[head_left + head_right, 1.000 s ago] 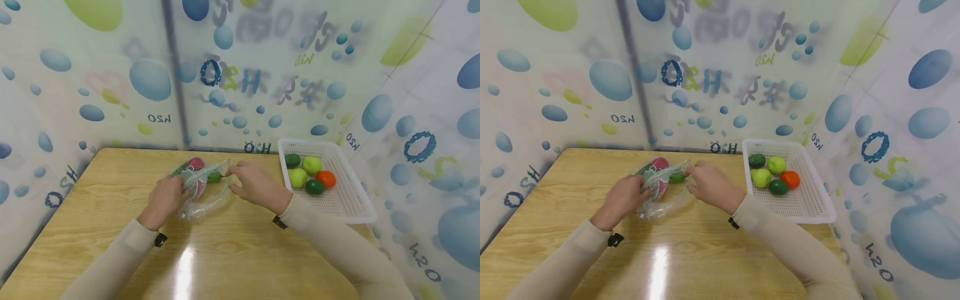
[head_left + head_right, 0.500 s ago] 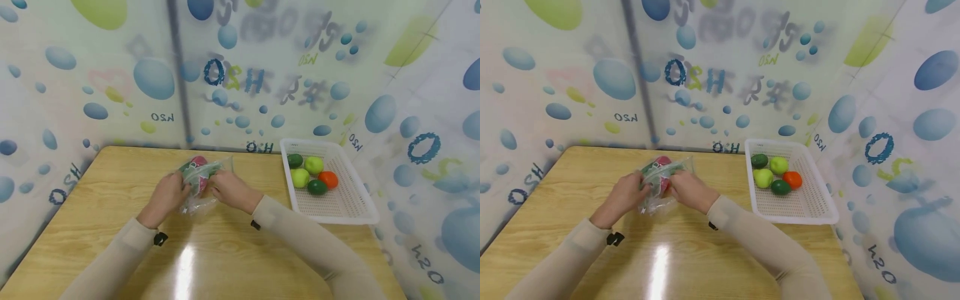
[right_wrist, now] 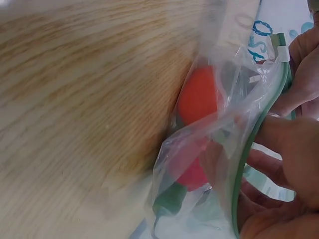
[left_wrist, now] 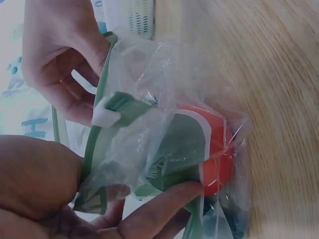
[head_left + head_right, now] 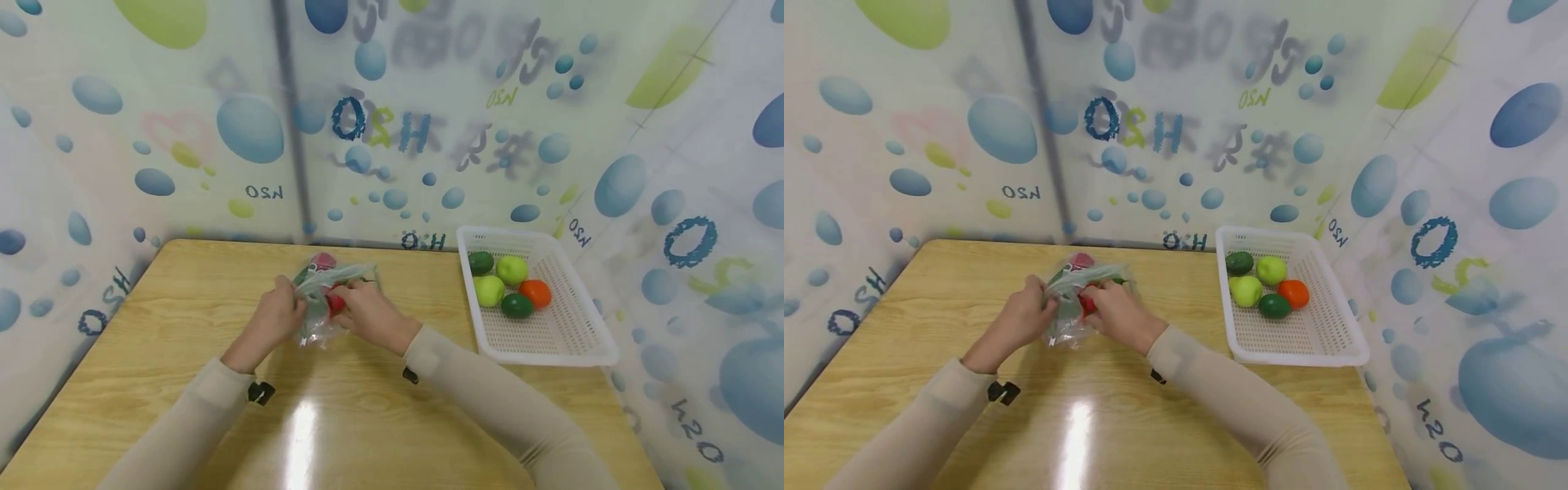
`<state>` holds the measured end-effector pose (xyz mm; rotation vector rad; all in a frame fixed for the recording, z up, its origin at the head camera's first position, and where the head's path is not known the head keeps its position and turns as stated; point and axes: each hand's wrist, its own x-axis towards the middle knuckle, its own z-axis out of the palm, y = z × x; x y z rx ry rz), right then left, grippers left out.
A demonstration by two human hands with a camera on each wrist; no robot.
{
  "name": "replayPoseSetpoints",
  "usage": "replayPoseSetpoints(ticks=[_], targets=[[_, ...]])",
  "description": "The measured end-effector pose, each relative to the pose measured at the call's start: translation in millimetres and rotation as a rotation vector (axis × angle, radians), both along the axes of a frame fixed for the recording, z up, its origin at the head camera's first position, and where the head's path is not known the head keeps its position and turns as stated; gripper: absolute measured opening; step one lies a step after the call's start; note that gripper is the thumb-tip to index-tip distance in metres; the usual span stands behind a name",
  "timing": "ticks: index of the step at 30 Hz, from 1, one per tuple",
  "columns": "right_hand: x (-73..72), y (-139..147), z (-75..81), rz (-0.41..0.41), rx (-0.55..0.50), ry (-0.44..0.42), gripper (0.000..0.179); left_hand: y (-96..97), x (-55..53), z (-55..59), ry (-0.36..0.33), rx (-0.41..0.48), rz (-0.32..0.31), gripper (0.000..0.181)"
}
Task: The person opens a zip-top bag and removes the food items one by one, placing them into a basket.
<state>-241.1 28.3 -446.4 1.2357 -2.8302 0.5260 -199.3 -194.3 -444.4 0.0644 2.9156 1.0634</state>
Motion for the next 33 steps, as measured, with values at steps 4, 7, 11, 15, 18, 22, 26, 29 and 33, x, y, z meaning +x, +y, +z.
replayPoseSetpoints(ticks=[4,7,11,15,18,22,26,29,33], targets=[[1.0,-4.1,-2.5,-0.007,-0.002,0.022,0.037,1.9,-0.4,-1.1,-0.003,-0.013,0.000,0.026],[0.6,-7.3,-5.0,-0.038,0.017,0.068,0.035,3.5,-0.1,-0.2,0.004,-0.020,-0.015,0.022],[-2.4,-10.7,-8.2,-0.101,0.046,0.125,0.035,5.3,0.8,0.7,-0.003,-0.016,-0.035,0.014],[-6.3,-11.9,-10.8,-0.137,0.109,0.151,0.032,7.2,0.8,0.5,-0.035,-0.003,-0.037,0.015],[-9.3,-12.1,-13.8,-0.154,0.150,0.129,0.039,8.9,0.2,0.9,-0.070,-0.002,-0.034,0.022],[-13.7,-13.4,-18.2,-0.185,0.164,0.083,0.058,10.5,-0.4,1.4,-0.096,-0.003,-0.031,0.034],[-17.0,-13.7,-21.0,-0.197,0.145,0.049,0.064,12.5,-2.1,-0.6,-0.073,-0.006,-0.031,0.039],[-17.9,-12.9,-21.6,-0.193,0.113,0.014,0.064,14.3,-3.5,-2.1,-0.043,-0.018,-0.024,0.040],[-17.5,-11.6,-21.6,-0.181,0.088,-0.018,0.061,15.7,-4.1,-2.8,-0.026,-0.032,-0.008,0.037]])
